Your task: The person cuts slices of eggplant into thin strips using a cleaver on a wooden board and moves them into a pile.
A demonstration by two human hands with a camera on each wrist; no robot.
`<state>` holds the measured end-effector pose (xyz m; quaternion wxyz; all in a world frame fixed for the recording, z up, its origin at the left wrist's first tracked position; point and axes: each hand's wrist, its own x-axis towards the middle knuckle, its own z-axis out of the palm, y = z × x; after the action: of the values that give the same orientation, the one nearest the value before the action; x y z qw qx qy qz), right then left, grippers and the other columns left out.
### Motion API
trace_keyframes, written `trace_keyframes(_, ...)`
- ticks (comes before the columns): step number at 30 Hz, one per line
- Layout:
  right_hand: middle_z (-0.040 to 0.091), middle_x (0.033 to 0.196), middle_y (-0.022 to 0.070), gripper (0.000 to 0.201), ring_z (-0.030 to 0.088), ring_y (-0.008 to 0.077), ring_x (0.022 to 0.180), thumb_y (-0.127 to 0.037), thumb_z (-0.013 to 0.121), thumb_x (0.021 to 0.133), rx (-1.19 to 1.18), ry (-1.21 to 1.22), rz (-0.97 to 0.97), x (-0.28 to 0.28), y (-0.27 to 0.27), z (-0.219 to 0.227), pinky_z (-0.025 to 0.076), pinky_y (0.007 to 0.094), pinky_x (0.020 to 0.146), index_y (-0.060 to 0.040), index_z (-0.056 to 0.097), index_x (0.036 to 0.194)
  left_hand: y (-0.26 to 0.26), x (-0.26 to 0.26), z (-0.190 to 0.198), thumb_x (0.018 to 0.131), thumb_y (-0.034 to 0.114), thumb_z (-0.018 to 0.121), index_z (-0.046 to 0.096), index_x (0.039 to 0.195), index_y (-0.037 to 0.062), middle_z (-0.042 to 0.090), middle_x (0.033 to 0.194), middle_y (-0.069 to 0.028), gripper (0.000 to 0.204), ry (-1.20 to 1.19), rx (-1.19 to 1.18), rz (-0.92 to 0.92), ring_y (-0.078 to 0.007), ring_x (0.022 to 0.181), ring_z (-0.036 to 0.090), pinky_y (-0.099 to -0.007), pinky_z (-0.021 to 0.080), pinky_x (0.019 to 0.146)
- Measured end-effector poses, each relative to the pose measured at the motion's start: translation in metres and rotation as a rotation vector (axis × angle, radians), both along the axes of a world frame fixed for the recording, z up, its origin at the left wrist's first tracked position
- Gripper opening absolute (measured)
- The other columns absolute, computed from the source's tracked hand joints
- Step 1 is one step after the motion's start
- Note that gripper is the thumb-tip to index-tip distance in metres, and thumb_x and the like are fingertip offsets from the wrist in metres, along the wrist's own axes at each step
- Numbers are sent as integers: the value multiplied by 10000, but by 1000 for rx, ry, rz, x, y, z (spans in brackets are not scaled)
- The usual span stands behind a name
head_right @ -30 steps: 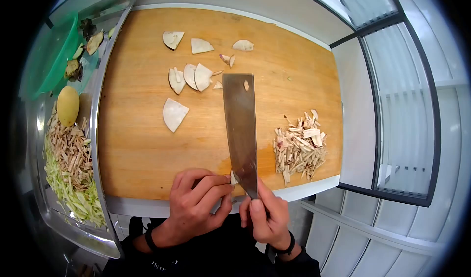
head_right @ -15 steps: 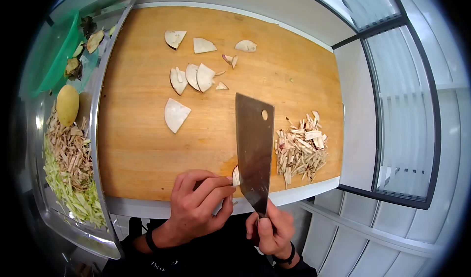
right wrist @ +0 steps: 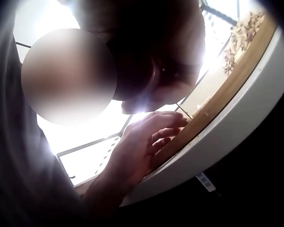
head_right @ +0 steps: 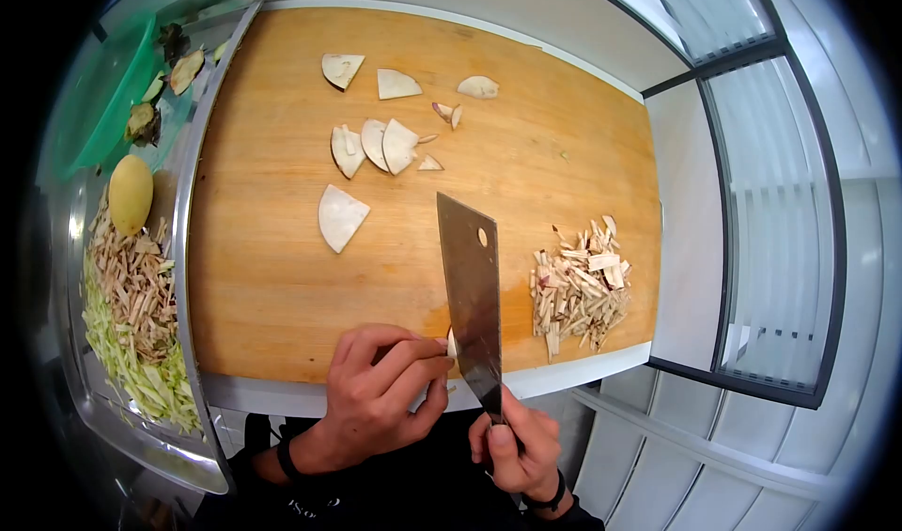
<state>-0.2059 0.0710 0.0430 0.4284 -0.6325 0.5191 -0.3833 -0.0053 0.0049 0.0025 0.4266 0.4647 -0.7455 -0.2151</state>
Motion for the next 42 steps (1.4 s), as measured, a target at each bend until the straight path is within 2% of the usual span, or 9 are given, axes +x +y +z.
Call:
trace_keyframes(6, 641, 634, 82, 469, 594, 129, 506, -147, 481, 1100, 63, 14, -17, -3, 4, 3, 469, 266, 494, 145, 512, 1465, 0, 0, 0, 791, 127, 749, 752, 952, 86, 718, 1050, 8, 166, 3, 11, -12, -202, 996, 652, -358, 480, 885)
trace_keyframes(13, 640, 646, 89, 482, 589, 129, 523, -101, 486, 1090, 36, 17, 18, 11, -41, 4, 470, 266, 505, 153, 469, 1499, 0, -2, 1, 728, 84, 785, 758, 920, 121, 739, 1019, 32, 198, 17, 12, 19, -205, 961, 660, -367, 497, 842)
trace_keyframes(15, 632, 619, 91, 518, 551, 106, 462, -247, 455, 1112, 2, 26, -56, 23, -52, 1, 412, 240, 454, 146, 516, 1443, 0, -2, 1, 728, 85, 786, 758, 922, 121, 740, 1020, 30, 199, 12, 8, 18, -206, 959, 661, -367, 497, 839)
trace_keyframes(18, 627, 618, 96, 525, 554, 112, 464, -247, 458, 1112, -37, 4, -79, 27, -56, -1, 417, 246, 449, 157, 507, 1443, -1, -2, 1, 729, 85, 786, 757, 925, 121, 741, 1021, 28, 202, 12, 1, 21, -206, 957, 662, -365, 497, 837)
trace_keyframes(21, 654, 656, 99, 486, 591, 120, 517, -141, 470, 1103, -7, -60, -68, 16, -40, -3, 463, 258, 494, 162, 484, 1483, -1, -1, 0, 747, 94, 773, 754, 934, 116, 734, 1036, 21, 190, 15, 3, 20, -203, 963, 660, -362, 493, 851)
trace_keyframes(23, 651, 640, 95, 494, 591, 120, 504, -177, 465, 1113, 1, -80, -61, 11, -30, -1, 455, 254, 488, 172, 500, 1460, 0, -1, -1, 785, 119, 748, 749, 956, 106, 720, 1062, 10, 171, 15, 2, 7, -196, 980, 654, -359, 484, 878)
trace_keyframes(30, 646, 635, 91, 472, 588, 121, 501, -169, 493, 1112, 13, -57, -34, -2, 1, 4, 457, 256, 489, 175, 525, 1434, -1, -2, 1, 758, 75, 764, 743, 936, 98, 718, 1030, 10, 181, 25, 3, 22, -204, 969, 655, -365, 488, 860)
trace_keyframes(32, 647, 649, 98, 464, 593, 132, 510, -153, 503, 1108, 38, -54, -18, -1, 2, 6, 464, 264, 496, 165, 524, 1444, -1, -3, 2, 722, 34, 784, 736, 904, 108, 731, 996, 14, 202, 37, 5, 32, -215, 957, 653, -373, 496, 837)
trace_keyframes(42, 639, 659, 82, 452, 587, 138, 526, -72, 517, 1086, 36, -26, -6, 4, -4, 8, 474, 272, 515, 136, 500, 1487, -2, -4, 2, 716, 27, 793, 740, 895, 121, 738, 983, 28, 209, 37, 2, 20, -223, 962, 659, -375, 498, 832)
